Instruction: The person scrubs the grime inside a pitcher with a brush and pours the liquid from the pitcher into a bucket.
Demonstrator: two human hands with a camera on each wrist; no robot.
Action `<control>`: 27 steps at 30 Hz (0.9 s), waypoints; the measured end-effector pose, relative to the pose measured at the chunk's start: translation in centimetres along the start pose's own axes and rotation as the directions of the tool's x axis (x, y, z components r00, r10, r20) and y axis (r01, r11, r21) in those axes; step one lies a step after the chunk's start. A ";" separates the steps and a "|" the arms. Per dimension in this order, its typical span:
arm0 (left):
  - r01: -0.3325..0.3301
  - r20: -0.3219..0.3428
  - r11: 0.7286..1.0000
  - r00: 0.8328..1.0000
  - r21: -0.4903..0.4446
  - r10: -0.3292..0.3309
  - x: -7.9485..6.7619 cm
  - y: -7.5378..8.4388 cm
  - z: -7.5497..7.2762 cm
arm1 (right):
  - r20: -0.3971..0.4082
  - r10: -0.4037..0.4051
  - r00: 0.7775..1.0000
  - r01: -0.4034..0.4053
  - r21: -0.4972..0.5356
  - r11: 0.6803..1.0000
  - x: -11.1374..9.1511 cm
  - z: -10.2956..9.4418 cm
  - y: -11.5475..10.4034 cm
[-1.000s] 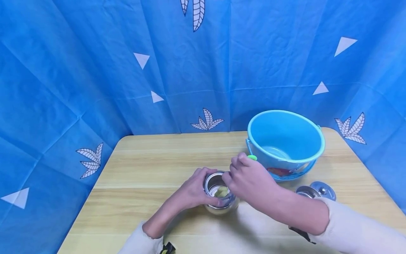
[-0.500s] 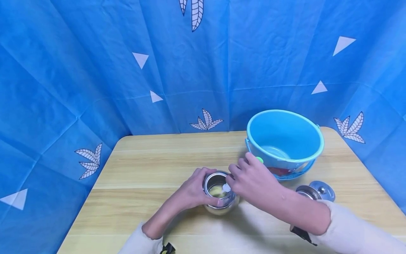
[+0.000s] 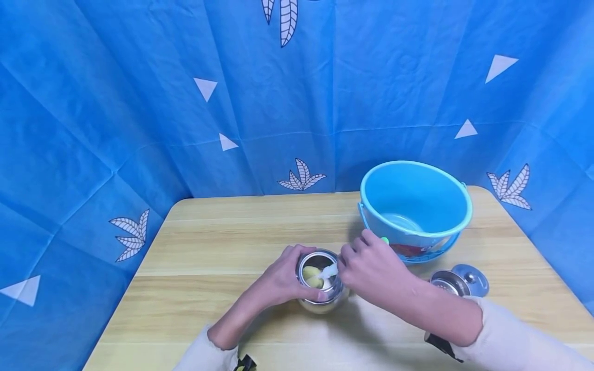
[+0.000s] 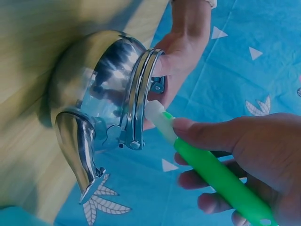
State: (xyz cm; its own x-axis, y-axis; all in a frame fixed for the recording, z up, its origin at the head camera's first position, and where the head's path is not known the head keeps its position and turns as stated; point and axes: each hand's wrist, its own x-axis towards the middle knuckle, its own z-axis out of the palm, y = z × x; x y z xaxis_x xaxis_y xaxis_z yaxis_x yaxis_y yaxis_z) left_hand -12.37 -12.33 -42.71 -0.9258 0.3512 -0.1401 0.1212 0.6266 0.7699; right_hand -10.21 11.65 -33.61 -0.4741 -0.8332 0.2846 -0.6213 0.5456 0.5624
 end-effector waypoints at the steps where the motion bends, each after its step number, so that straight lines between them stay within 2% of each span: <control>1: -0.001 0.000 1.000 1.000 -0.001 0.001 0.0 0.0 0.0 | 0.006 0.002 1.000 -0.002 -0.003 1.000 0.0 0.0 0.0; 13: 0.004 -0.001 1.000 1.000 0.008 -0.004 -0.1 0.0 -0.1 | 0.049 0.035 0.998 -0.035 0.007 0.999 -0.4 -0.5 0.1; 22: 0.009 -0.006 1.000 1.000 0.013 -0.009 0.0 0.1 -0.1 | -0.032 0.066 0.997 -0.065 0.025 0.998 -1.4 -0.9 0.4; 27: 0.006 -0.008 1.000 1.000 0.008 -0.006 -0.1 0.2 0.0 | -0.040 0.076 0.996 -0.074 0.035 0.997 -1.7 -1.1 0.4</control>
State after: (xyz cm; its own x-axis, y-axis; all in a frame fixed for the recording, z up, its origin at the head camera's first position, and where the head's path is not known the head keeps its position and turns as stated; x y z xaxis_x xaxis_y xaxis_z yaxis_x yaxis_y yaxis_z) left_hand -12.29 -12.27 -42.56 -0.9294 0.3417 -0.1393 0.1186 0.6341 0.7641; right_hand -8.97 13.20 -33.04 -0.4947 -0.7924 0.3569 -0.6059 0.6089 0.5121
